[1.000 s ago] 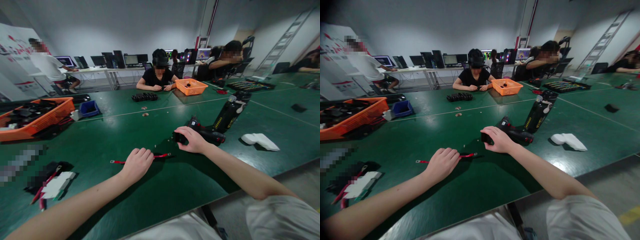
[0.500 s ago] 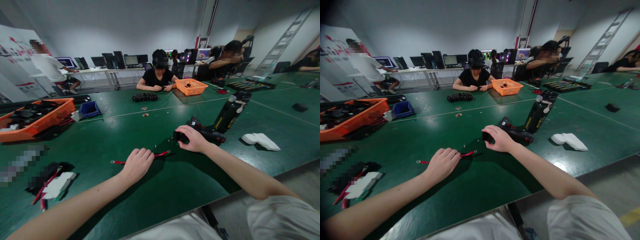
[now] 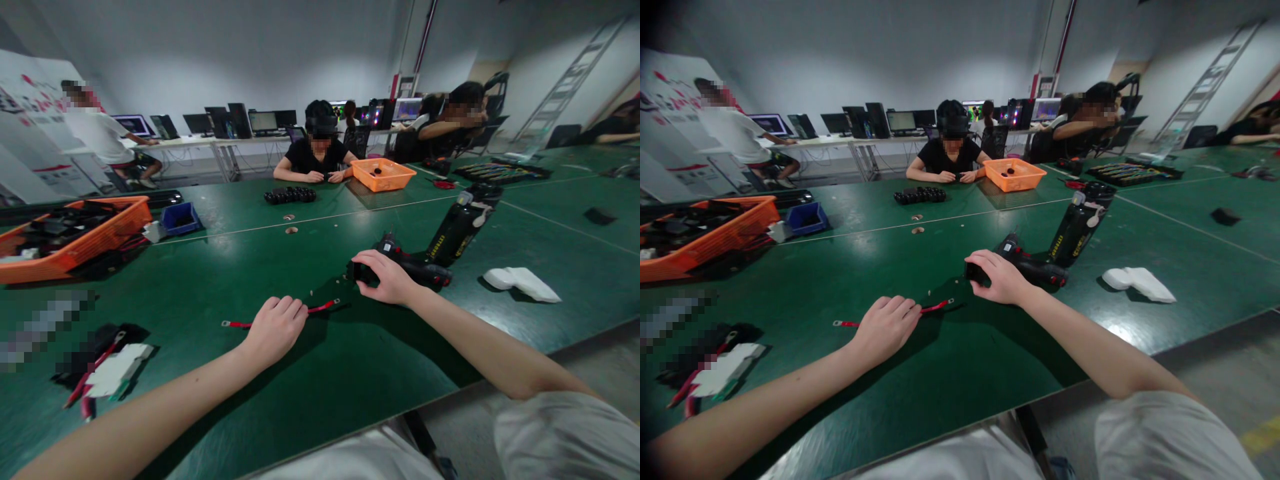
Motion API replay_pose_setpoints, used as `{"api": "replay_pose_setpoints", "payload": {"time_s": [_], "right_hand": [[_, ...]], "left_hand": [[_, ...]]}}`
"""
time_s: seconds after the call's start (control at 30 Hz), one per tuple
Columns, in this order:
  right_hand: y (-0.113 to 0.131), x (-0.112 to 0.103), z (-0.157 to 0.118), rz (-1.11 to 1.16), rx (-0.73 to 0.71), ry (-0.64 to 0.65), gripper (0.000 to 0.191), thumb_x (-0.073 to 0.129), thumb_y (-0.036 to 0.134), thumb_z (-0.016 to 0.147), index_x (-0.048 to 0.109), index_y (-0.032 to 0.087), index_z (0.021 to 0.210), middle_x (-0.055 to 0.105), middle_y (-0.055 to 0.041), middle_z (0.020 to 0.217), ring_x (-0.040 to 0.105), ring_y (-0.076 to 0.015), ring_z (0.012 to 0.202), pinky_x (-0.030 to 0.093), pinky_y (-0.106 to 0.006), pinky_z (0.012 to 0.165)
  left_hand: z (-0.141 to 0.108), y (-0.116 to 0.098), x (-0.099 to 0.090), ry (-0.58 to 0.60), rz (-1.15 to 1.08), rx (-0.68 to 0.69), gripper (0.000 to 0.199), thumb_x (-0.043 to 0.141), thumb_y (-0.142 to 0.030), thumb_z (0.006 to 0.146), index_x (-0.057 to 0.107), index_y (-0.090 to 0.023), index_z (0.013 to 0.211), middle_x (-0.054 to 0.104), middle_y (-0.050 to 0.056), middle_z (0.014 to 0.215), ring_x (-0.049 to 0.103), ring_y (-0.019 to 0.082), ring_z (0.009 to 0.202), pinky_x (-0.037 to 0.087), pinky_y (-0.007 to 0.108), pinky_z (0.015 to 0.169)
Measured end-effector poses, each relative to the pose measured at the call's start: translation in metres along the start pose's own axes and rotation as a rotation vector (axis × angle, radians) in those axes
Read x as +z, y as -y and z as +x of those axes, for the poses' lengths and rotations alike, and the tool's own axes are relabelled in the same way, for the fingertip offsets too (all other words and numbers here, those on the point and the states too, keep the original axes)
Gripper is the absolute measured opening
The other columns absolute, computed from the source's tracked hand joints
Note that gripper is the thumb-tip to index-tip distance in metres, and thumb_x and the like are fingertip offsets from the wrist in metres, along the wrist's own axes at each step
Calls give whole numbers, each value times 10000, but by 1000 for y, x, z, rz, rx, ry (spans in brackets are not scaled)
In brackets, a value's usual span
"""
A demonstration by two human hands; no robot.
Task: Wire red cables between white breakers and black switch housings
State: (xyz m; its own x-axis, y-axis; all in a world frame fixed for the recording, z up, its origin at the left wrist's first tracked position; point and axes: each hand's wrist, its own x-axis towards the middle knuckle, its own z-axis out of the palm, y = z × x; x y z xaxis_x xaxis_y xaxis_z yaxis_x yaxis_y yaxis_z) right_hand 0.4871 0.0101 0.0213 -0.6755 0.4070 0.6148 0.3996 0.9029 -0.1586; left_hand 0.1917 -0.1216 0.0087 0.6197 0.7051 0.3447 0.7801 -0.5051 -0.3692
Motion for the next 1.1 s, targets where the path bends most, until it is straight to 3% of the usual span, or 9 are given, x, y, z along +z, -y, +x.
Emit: {"api": "replay_pose_setpoints", "payload": {"time_s": [0.27, 0.5, 0.73, 0.87, 1.1], "right_hand": [[10, -2, 0, 127, 45, -2, 519, 665, 231, 791, 510, 237, 1286, 605, -116, 1223, 611, -286, 1132, 555, -466, 967], [-1, -1, -1, 158, 150, -13, 477, 657, 280, 831, 503, 229, 1280, 597, -124, 1199, 616, -296, 1078, 540, -494, 954], [0, -4, 1, 141, 164, -23, 519, 656, 298, 839, 503, 236, 1330, 540, -138, 1284, 557, -317, 1196, 499, -525, 1026], [2, -7, 1, 86, 153, 9, 414, 632, 275, 859, 585, 262, 1270, 515, -122, 1331, 577, -307, 1182, 503, -514, 1023], [-3, -6, 1, 164, 210, -143, 245, 638, 262, 850, 635, 226, 1092, 581, -109, 1139, 587, -292, 1110, 491, -515, 1003]], "left_hand": [[0, 0, 0, 19, 2, -6, 188, 485, -176, 974, 654, -148, 1053, 650, 74, 940, 559, 203, 858, 339, 361, 680], [0, 1, -2, 47, 19, -39, 169, 490, -175, 962, 656, -149, 974, 625, 79, 895, 542, 210, 829, 330, 366, 678], [1, 1, -1, 41, 15, -40, 184, 475, -179, 971, 656, -150, 960, 621, 75, 889, 536, 205, 818, 319, 360, 673], [1, 1, -2, 37, 9, -42, 190, 470, -182, 977, 657, -152, 962, 620, 71, 883, 539, 203, 820, 316, 357, 671], [1, 1, -3, 22, 1, -47, 191, 477, -187, 972, 664, -155, 949, 622, 77, 878, 540, 207, 820, 333, 372, 666]]}}
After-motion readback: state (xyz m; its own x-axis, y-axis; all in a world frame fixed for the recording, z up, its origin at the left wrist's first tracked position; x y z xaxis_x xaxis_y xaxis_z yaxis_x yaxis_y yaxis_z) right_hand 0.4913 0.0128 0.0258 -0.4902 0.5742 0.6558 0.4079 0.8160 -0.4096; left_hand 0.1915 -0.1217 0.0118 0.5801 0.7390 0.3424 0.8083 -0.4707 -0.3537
